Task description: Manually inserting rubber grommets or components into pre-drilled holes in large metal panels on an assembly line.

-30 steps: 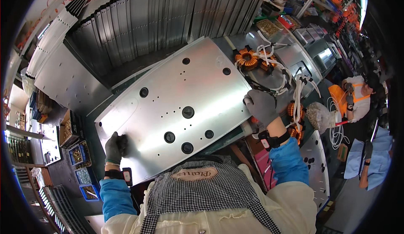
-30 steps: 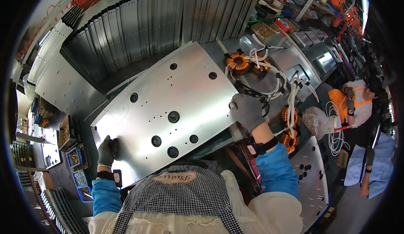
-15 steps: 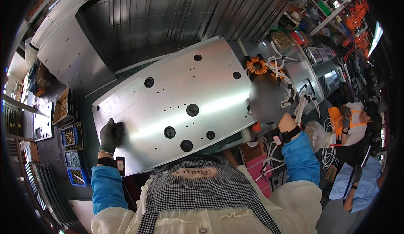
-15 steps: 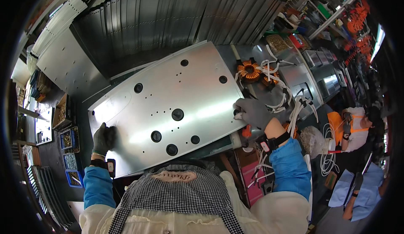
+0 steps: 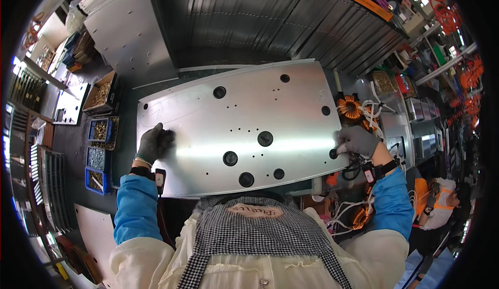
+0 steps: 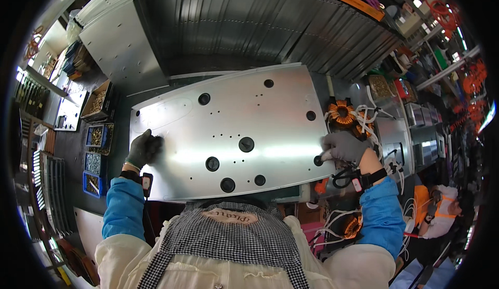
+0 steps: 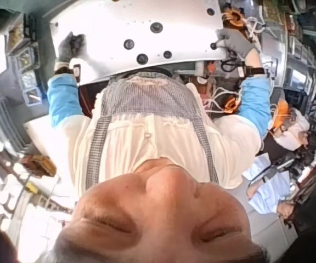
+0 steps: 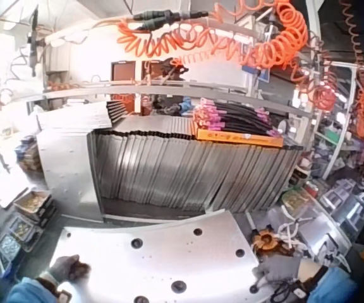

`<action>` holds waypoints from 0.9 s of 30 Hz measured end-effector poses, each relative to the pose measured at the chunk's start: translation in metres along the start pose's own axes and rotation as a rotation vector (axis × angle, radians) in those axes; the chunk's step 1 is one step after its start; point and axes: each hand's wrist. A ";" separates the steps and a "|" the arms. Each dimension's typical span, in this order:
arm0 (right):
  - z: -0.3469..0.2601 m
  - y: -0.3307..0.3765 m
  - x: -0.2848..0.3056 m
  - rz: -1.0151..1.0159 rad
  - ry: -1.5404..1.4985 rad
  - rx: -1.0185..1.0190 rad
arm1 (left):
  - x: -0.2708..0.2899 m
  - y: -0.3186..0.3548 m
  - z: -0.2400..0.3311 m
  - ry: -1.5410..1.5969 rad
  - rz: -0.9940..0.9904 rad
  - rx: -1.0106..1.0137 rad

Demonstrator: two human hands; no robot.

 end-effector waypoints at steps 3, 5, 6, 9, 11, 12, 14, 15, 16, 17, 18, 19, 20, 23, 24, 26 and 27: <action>-0.004 -0.004 0.001 -0.040 0.151 0.047 | -0.004 0.002 -0.003 0.021 0.031 -0.001; -0.013 -0.004 -0.003 -0.010 0.298 0.038 | -0.004 0.003 0.001 -0.021 0.009 0.044; -0.019 -0.002 -0.003 -0.002 0.315 0.025 | -0.009 0.002 -0.003 -0.041 0.079 0.012; -0.049 0.003 -0.019 0.053 0.445 0.115 | -0.011 0.002 -0.003 -0.032 0.059 -0.038; -0.077 0.003 -0.048 0.180 0.386 0.370 | -0.008 0.004 -0.001 -0.007 -0.007 -0.009; -0.095 -0.004 -0.070 0.224 0.277 0.485 | -0.008 0.004 -0.002 -0.010 0.001 -0.008; -0.128 -0.020 -0.107 0.278 0.265 0.542 | -0.007 0.006 -0.001 -0.008 -0.050 -0.012; -0.142 -0.028 -0.124 0.283 0.362 0.490 | -0.009 0.007 -0.002 -0.069 -0.021 -0.040; -0.156 -0.038 -0.137 0.310 0.454 0.512 | -0.008 0.010 -0.002 -0.109 -0.039 -0.044; -0.167 -0.046 -0.141 0.222 0.509 0.401 | -0.010 0.014 -0.004 -0.100 -0.039 -0.098; -0.174 -0.050 -0.140 0.147 0.483 0.352 | -0.010 0.018 -0.004 -0.016 -0.114 -0.129; -0.180 -0.053 -0.136 0.091 0.455 0.337 | -0.010 0.024 -0.006 -0.021 -0.125 -0.180; -0.186 -0.054 -0.136 0.090 0.492 0.332 | -0.009 0.030 -0.008 -0.010 -0.137 -0.164; -0.211 -0.068 -0.141 0.028 0.469 0.319 | 0.005 0.057 -0.018 -0.163 -0.103 -0.129; -0.222 -0.073 -0.146 -0.003 0.425 0.302 | 0.017 0.067 -0.020 -0.179 -0.073 -0.130; -0.246 -0.088 -0.163 0.025 0.337 0.488 | 0.041 0.083 -0.026 -0.094 -0.043 -0.188; -0.257 -0.095 -0.172 0.039 0.283 0.555 | 0.054 0.092 -0.029 -0.022 0.006 -0.178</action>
Point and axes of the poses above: each hand's wrist, its own y-axis away from the middle knuckle, its own x-axis out of the back of the hand, z = x × y, and after that the axes turned 13 degrees about -y, right-handed
